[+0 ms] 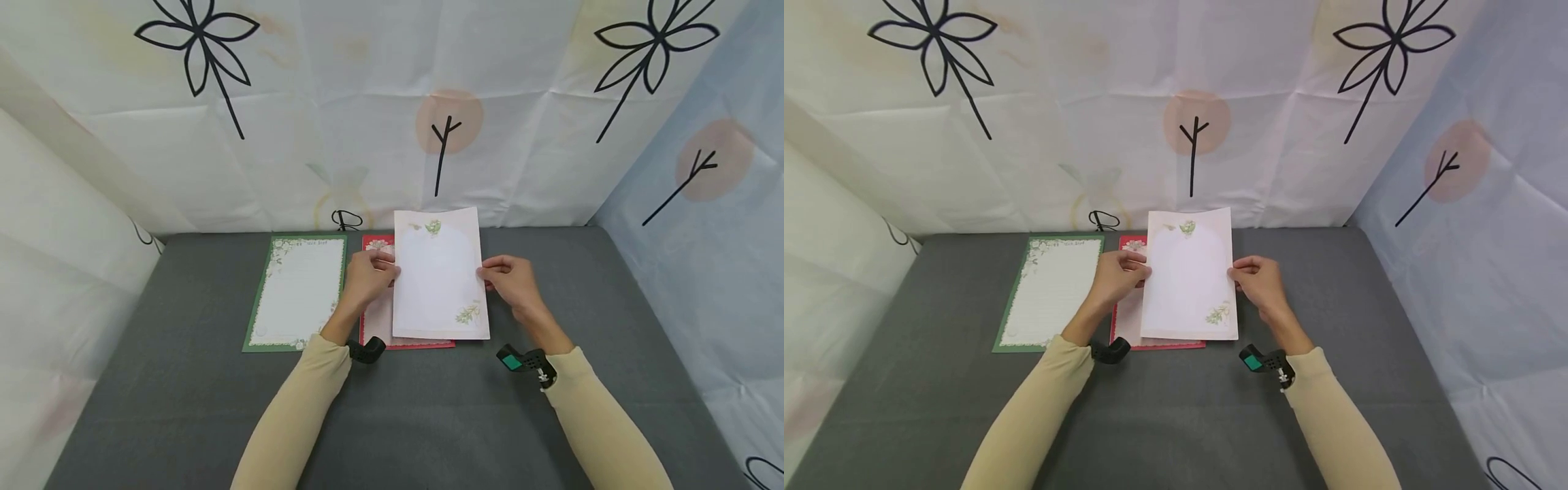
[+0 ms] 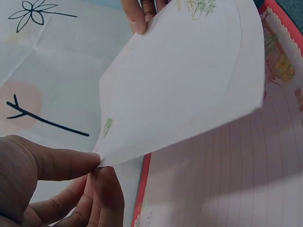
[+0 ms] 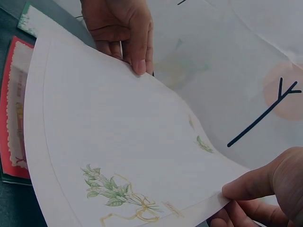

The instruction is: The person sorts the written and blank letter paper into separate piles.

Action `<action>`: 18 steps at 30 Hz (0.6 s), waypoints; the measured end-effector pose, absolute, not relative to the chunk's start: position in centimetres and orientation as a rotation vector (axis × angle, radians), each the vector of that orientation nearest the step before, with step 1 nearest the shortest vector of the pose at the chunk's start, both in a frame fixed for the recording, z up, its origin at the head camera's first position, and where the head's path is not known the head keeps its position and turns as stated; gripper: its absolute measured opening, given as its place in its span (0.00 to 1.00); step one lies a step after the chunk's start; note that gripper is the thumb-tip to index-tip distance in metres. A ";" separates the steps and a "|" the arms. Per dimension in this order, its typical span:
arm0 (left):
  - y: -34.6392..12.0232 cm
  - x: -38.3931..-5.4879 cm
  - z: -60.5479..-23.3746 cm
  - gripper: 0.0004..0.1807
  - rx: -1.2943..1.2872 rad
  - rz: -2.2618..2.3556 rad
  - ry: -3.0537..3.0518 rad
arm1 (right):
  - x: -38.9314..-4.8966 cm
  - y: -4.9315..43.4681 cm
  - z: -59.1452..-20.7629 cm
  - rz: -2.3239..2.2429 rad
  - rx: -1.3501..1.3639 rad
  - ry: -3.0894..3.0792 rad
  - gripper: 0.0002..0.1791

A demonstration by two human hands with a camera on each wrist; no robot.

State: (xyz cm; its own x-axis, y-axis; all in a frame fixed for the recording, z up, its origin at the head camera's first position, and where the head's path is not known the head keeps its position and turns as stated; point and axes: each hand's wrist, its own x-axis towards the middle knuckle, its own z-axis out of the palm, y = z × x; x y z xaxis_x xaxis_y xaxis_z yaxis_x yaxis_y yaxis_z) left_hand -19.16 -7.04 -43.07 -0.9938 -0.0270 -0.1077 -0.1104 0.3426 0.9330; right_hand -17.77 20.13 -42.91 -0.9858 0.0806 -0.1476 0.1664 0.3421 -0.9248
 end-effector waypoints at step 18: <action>-2.7 -20.0 -43.9 0.09 -0.128 1.786 2.452 | -17.6 23.8 -42.3 -1.647 0.288 2.613 0.18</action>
